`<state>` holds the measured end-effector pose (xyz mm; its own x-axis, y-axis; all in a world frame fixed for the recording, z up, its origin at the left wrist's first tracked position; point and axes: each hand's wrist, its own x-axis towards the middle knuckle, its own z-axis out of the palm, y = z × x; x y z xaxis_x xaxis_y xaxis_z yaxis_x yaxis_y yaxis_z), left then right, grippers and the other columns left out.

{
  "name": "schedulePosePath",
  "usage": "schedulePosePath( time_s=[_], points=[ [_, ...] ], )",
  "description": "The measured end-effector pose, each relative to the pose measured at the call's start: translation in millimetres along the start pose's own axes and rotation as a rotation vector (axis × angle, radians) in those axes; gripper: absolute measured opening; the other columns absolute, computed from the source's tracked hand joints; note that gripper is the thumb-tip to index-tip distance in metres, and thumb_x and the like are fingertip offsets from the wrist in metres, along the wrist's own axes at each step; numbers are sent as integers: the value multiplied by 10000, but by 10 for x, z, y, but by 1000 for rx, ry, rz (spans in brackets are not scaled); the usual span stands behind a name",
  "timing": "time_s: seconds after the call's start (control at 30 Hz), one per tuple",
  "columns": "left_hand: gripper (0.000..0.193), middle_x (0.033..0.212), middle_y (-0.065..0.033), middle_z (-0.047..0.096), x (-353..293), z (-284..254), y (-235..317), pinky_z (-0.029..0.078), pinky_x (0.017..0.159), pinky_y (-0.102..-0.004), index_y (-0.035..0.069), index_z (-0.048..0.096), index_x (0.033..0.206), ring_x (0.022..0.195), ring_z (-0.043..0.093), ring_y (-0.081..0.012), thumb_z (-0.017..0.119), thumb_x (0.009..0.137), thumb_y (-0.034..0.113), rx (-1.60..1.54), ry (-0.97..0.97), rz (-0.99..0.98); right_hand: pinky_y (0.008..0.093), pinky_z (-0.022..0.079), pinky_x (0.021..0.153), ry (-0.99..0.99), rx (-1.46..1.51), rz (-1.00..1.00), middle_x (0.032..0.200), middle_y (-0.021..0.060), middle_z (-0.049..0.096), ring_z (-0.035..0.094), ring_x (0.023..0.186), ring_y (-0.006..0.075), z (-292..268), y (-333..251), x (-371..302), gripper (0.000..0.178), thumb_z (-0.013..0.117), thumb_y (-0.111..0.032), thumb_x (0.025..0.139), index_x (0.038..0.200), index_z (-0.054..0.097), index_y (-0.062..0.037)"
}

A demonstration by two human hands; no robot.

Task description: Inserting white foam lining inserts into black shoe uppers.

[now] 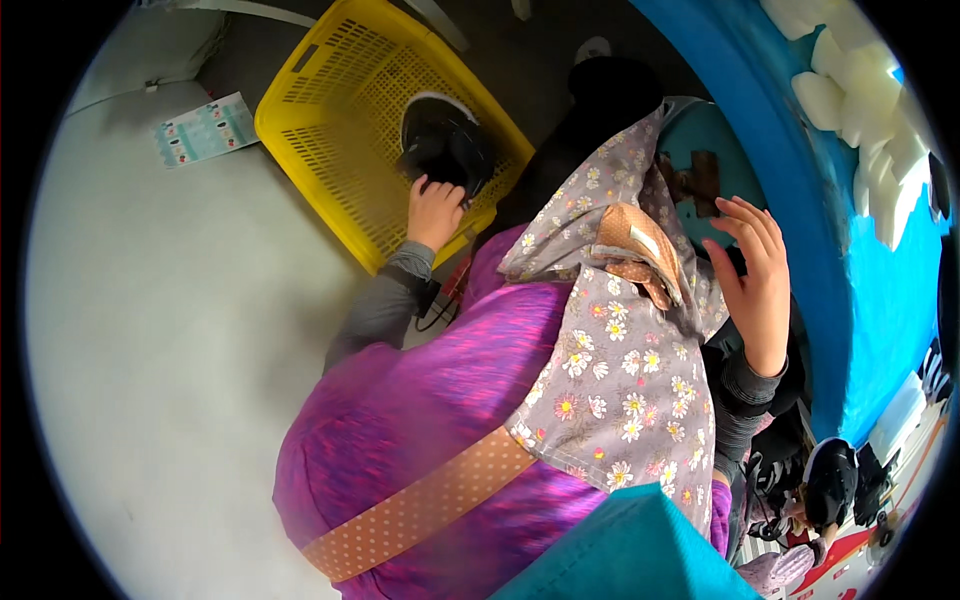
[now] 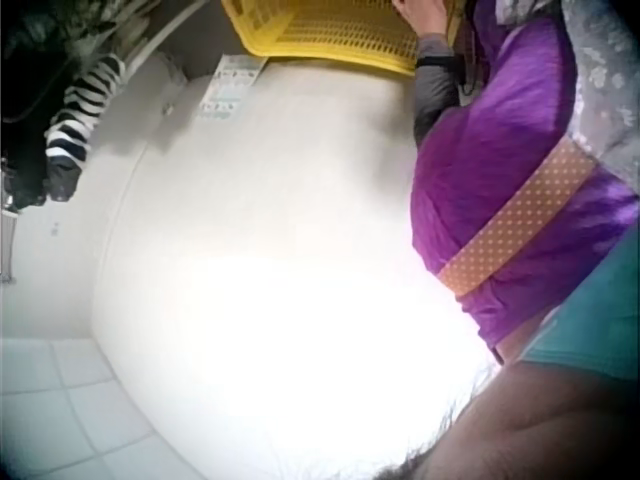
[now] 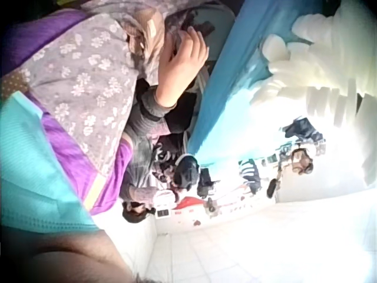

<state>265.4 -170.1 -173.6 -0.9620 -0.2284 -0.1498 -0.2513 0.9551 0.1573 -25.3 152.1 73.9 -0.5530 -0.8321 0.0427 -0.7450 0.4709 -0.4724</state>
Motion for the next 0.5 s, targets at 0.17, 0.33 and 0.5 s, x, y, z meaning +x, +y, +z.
schedulePosePath(
  time_s=[0.17, 0.33, 0.5],
  points=[
    [317, 1027, -87, 646, -19, 201, -145, 311, 1093, -488, 122, 621, 1081, 1066, 574, -253, 675, 790, 235, 5, 90, -20, 438, 457, 979, -31, 38, 63, 1149, 133, 666, 604, 1102, 345, 66, 57, -115, 186, 718, -57, 813, 968, 633, 0],
    [536, 1002, -170, 685, 514, -345, 244, 407, 1009, -457, 18, 609, 1144, 999, 633, -313, 678, 812, 432, -77, -41, -199, 445, 463, 963, -51, 72, 75, 1132, 142, 666, 607, 1069, 357, 122, 91, -146, 177, 714, -55, 812, 956, 628, 3],
    [701, 829, -226, 698, 853, 131, 163, 537, 744, -464, -77, 569, 1184, 785, 686, -371, 566, 890, 560, -29, -127, -382, 456, 465, 961, -58, 88, 75, 1109, 140, 669, 612, 1038, 363, 179, 56, -129, 173, 709, -75, 824, 956, 627, 0]
  ],
)
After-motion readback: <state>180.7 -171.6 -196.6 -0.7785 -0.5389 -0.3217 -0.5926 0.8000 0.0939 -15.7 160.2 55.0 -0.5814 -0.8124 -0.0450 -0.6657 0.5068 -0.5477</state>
